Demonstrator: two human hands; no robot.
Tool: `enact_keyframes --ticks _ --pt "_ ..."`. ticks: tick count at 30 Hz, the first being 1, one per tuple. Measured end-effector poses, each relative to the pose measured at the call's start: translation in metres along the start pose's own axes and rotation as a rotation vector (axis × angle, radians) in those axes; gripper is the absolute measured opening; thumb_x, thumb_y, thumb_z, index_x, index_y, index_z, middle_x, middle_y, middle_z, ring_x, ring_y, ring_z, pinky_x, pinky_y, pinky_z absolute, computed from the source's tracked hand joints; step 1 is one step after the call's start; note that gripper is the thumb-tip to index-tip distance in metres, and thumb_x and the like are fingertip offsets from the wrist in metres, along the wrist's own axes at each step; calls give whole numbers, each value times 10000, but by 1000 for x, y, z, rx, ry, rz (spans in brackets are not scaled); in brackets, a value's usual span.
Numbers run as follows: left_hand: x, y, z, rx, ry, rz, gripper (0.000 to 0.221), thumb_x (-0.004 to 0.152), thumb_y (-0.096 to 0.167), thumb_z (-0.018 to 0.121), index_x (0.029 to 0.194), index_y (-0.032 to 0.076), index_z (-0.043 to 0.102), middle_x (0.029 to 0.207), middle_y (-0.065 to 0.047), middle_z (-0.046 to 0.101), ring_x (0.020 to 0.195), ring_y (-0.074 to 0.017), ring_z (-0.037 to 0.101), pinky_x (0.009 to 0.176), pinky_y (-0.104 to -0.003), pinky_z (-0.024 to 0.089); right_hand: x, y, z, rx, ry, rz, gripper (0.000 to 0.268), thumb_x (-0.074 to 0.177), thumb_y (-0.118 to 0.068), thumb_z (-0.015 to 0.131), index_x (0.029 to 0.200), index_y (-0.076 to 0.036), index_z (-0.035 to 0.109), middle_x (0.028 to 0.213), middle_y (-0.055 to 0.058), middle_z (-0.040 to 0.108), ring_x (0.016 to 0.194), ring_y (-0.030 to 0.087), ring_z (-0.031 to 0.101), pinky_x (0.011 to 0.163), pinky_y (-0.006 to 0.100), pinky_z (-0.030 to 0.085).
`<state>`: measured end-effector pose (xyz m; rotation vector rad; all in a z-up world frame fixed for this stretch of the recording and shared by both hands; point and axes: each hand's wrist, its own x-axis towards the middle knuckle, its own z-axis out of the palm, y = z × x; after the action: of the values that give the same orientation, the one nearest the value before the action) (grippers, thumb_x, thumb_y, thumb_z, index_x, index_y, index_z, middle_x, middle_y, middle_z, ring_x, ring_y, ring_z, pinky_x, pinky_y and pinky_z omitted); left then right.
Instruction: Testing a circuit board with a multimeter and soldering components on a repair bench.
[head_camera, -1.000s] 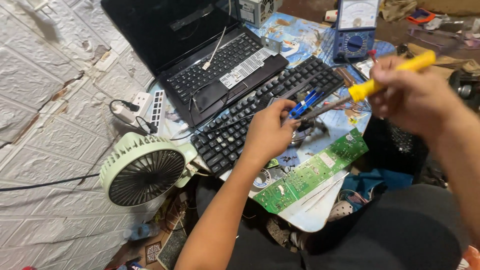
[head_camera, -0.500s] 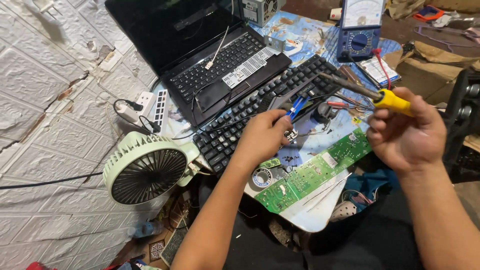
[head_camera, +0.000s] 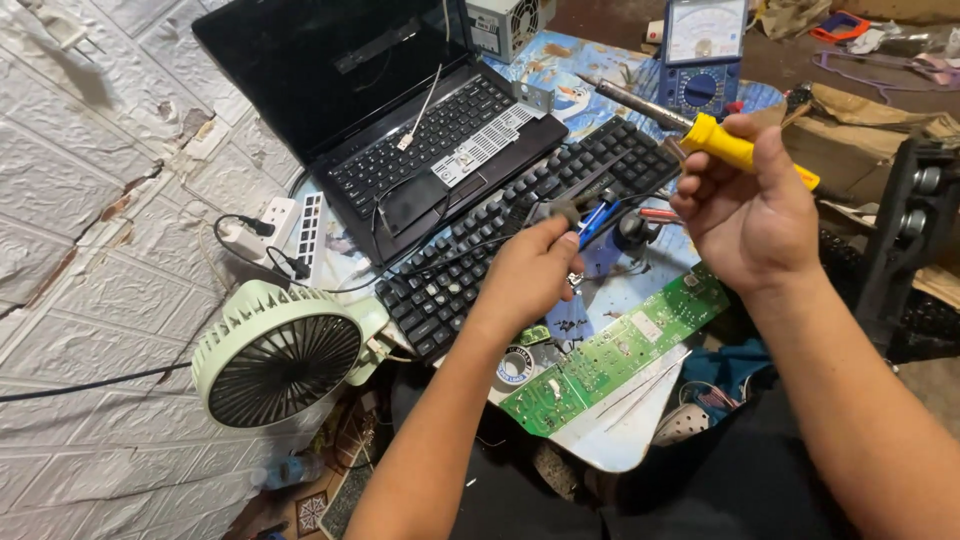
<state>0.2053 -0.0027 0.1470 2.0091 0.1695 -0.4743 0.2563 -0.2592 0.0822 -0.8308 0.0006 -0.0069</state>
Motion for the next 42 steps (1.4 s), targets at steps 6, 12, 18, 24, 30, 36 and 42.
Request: enact_keyframes --ticks 6,12,18,24,30,36,42 --pt "-16 8 -2 248 32 71 337 1083 394 492 1219 260 771 917 36 785 791 -212 678 758 -422 472 13 -6 24 -228 -62 -11 287 1115 -418 655 1343 -246 629 1102 152 765 964 300 780 925 439 682" --pt "-13 2 2 361 81 281 281 988 364 487 911 197 700 852 -19 725 794 -269 655 673 -480 452 19 3 39 -499 -502 -135 218 1049 20 731 1131 -139 606 1192 262 805 1108 354 848 966 405 740" --pt "10 -26 13 478 244 545 403 977 399 545 1141 162 827 1009 -45 798 951 -352 750 668 -568 526 15 9 55 -660 -641 -165 413 919 -10 840 1135 -142 514 1422 339 703 1366 322 734 1007 422 732" --pt "22 -45 21 572 394 854 307 993 301 635 1057 52 804 864 -115 742 825 -384 709 611 -578 523 13 4 63 -679 -586 -132 490 895 20 843 1194 -162 501 1597 340 622 859 191 799 829 358 711" --pt "24 -51 22 561 442 946 293 1034 245 651 1164 9 766 902 -157 760 845 -408 700 681 -569 545 6 7 66 -694 -614 -254 506 974 78 761 1257 -177 428 1588 374 584 895 170 748 901 330 671" --pt "19 -45 16 495 312 753 366 1058 315 587 1261 31 696 965 -194 808 832 -467 759 620 -635 536 -2 9 64 -622 -592 -300 537 982 46 762 1260 -214 383 1599 314 579 949 217 753 899 336 646" --pt "13 -43 16 461 385 876 307 1027 321 668 1166 63 761 1027 -90 700 777 -372 717 567 -564 537 -3 13 58 -617 -593 -331 523 993 -8 769 1267 -194 365 1609 328 564 965 254 772 916 355 666"
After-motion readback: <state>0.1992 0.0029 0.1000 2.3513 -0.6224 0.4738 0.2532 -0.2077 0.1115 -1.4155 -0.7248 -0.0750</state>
